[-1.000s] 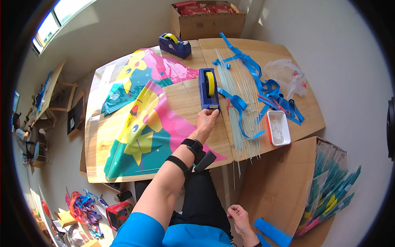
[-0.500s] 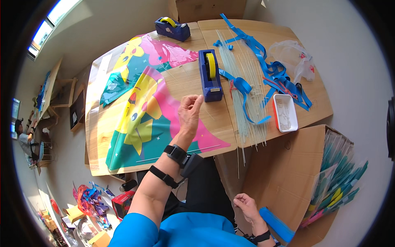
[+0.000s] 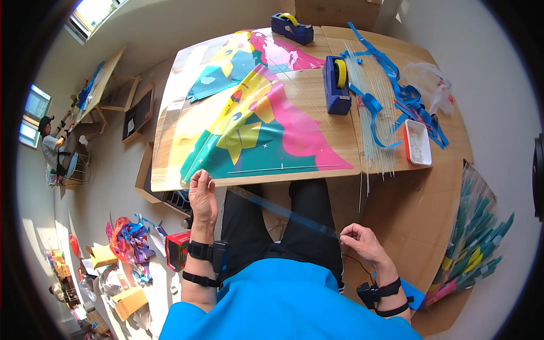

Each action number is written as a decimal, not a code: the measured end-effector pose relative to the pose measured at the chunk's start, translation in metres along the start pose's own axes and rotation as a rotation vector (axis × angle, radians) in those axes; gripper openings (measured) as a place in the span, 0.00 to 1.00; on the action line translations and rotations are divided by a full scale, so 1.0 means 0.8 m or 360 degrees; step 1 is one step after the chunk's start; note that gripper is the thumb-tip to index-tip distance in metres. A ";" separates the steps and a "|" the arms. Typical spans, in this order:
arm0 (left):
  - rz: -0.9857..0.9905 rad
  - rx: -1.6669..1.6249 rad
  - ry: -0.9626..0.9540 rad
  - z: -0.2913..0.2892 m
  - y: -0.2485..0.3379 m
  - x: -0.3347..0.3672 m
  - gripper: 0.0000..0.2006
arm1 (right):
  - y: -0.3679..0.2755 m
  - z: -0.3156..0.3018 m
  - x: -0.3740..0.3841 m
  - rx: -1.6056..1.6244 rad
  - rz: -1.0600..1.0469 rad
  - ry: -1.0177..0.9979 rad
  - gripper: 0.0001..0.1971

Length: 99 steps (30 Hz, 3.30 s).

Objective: Assembling a kite by attaching support rods and tape to a plastic sheet.

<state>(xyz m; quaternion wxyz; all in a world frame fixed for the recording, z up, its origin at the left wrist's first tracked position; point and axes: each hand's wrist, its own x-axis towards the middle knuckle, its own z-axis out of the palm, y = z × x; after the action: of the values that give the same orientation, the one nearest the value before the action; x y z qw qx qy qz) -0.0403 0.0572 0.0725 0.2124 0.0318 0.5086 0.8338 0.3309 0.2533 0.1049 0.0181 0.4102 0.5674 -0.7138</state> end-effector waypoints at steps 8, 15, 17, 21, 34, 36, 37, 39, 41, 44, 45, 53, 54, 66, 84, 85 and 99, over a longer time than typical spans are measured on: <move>-0.0130 -0.0194 0.0114 -0.078 -0.009 -0.054 0.06 | 0.010 0.016 -0.009 0.0055 0.0091 0.0123 0.15; -0.0163 -0.0339 0.0230 -0.064 0.016 -0.094 0.22 | 0.019 0.015 -0.021 0.0000 0.0151 0.0081 0.08; -0.0104 -0.0358 0.0147 -0.074 0.016 -0.098 0.21 | 0.027 0.010 -0.021 0.0018 0.0177 0.0078 0.08; -0.0118 -0.0391 0.0007 -0.083 0.019 -0.105 0.12 | 0.042 0.003 -0.018 0.0163 0.0096 0.0031 0.07; -0.0293 -0.0256 0.0209 -0.096 0.021 -0.107 0.07 | 0.009 0.023 0.017 -0.0003 -0.0262 0.0301 0.04; -0.0250 -0.0101 0.0268 -0.105 0.018 -0.096 0.07 | 0.004 0.015 0.032 -0.0234 -0.0372 0.0492 0.03; -0.0218 0.0021 0.0249 -0.113 0.015 -0.091 0.06 | -0.002 0.016 0.035 -0.0325 -0.0415 0.0530 0.02; -0.0144 0.0271 0.0261 -0.111 0.012 -0.086 0.05 | -0.014 0.019 0.041 -0.0512 -0.0498 0.0588 0.02; -0.0156 0.0299 0.0289 -0.115 0.004 -0.081 0.05 | -0.013 0.016 0.057 -0.0456 -0.0490 0.0635 0.02; -0.0298 0.0112 0.0369 -0.113 -0.008 -0.079 0.06 | -0.003 0.016 0.081 -0.0402 -0.0478 0.0706 0.03; -0.0364 -0.0001 0.0391 -0.114 -0.013 -0.080 0.06 | -0.001 0.021 0.087 -0.0416 -0.0454 0.0731 0.03; -0.0715 -0.0018 0.0395 -0.134 -0.052 -0.105 0.07 | 0.044 0.000 0.093 -0.0456 -0.0310 0.0724 0.05; -0.0697 0.0026 0.0389 -0.128 -0.052 -0.104 0.07 | 0.043 -0.002 0.088 -0.0431 -0.0298 0.0723 0.05; -0.0714 0.0282 0.0218 -0.120 -0.053 -0.107 0.15 | 0.065 -0.037 0.076 -0.0476 -0.0186 0.0656 0.05; -0.0211 0.0800 0.0046 -0.071 -0.013 0.031 0.09 | -0.039 -0.049 0.197 -0.0565 -0.0396 0.0865 0.07; -0.0172 0.0845 0.0059 -0.063 -0.017 0.039 0.10 | -0.038 -0.054 0.205 -0.0604 -0.0399 0.0889 0.08; -0.0037 0.1203 0.0191 -0.031 -0.067 0.061 0.11 | -0.023 -0.069 0.244 -0.0940 -0.0579 0.1094 0.10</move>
<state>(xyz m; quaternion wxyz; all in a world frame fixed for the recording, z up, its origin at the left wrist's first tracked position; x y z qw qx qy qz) -0.0743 0.0764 0.0060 0.1649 0.0532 0.7921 0.5853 0.2232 0.3913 0.0003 -0.1797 0.4938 0.7811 -0.3372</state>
